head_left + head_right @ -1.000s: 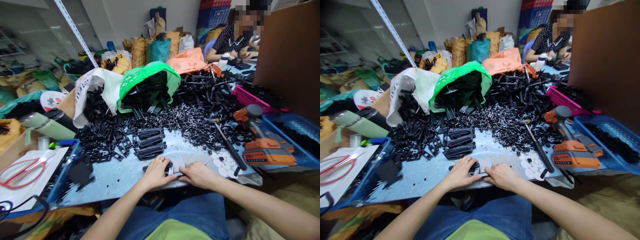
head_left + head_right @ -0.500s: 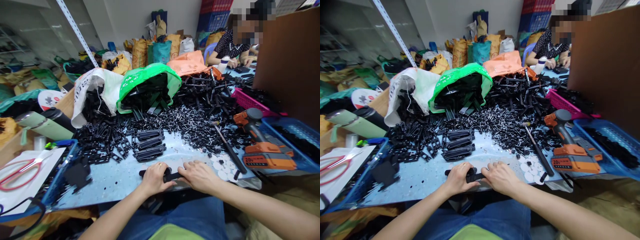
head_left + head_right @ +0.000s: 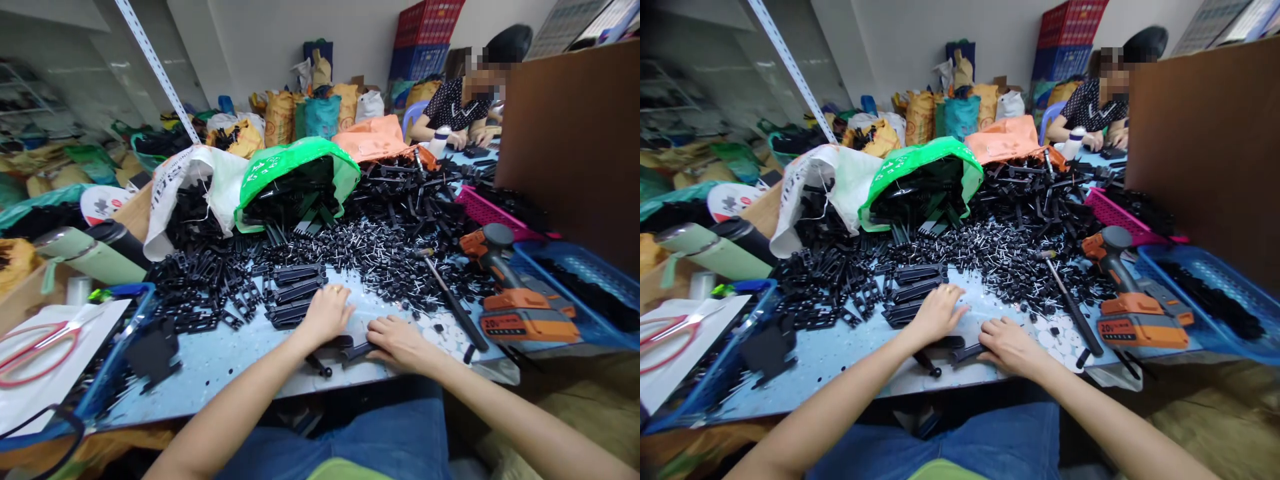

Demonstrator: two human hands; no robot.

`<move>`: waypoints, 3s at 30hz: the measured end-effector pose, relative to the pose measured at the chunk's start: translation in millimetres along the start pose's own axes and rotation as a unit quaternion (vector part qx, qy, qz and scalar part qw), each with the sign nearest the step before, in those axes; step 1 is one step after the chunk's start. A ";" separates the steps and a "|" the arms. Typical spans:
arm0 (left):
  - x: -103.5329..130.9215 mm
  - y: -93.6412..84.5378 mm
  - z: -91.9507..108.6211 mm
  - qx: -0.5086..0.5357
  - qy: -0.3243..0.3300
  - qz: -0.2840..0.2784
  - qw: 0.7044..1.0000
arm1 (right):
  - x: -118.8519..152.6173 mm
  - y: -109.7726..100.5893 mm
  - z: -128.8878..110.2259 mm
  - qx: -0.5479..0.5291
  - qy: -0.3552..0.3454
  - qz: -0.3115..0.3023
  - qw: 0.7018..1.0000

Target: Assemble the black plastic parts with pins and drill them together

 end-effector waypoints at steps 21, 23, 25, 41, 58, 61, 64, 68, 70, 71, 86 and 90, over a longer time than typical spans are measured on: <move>-77.0 50.4 -5.4 -0.053 -0.115 -0.040 0.991 | -52.8 -9.3 89.8 0.072 0.223 0.053 0.971; -68.8 51.1 -4.9 -0.043 -0.100 -0.040 0.993 | -44.1 -11.5 87.3 0.054 0.228 0.070 0.970; -62.9 50.5 -6.0 -0.030 -0.087 -0.040 0.995 | -31.1 -16.3 81.1 -0.009 0.232 0.107 0.967; 97.3 -10.7 -42.9 0.054 -0.103 0.179 0.977 | -19.2 -40.1 -24.2 -0.145 0.077 -0.016 0.986; 127.3 7.4 -34.4 -0.139 0.052 0.174 0.973 | -18.6 -25.2 -43.8 -0.085 0.040 0.067 0.993; 130.3 10.9 -37.1 -0.131 0.108 0.213 0.962 | -12.0 -12.1 -42.0 -0.128 0.026 0.099 0.986; 128.5 10.6 -42.7 -0.099 0.140 0.225 0.959 | -7.1 0.4 -40.3 -0.156 0.023 0.129 0.979; 129.9 11.5 -47.4 -0.070 0.178 0.233 0.953 | -2.0 7.8 -37.8 -0.172 0.016 0.157 0.973; 133.7 12.5 -47.9 -0.064 0.183 0.240 0.951 | 0.8 8.7 -36.8 -0.173 0.010 0.164 0.971; 135.6 13.1 -47.6 -0.062 0.185 0.240 0.951 | 2.3 9.1 -36.2 -0.174 0.007 0.166 0.971; 136.6 24.6 -46.1 -0.109 0.150 0.207 0.961 | 13.7 34.7 -20.6 -0.143 -0.015 0.174 0.974; 121.0 21.9 -21.2 -0.132 0.143 0.150 0.969 | 14.9 34.1 -3.6 -0.017 0.026 0.166 0.986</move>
Point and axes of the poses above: each hand's wrist, its own x-axis away from the middle knuckle, its own y-axis out of the palm, z = x × y, the point moved 3 cm from there along -x, towards the middle knuckle, and after that the axes turned 7 degrees about y, right-handed, at the moved point
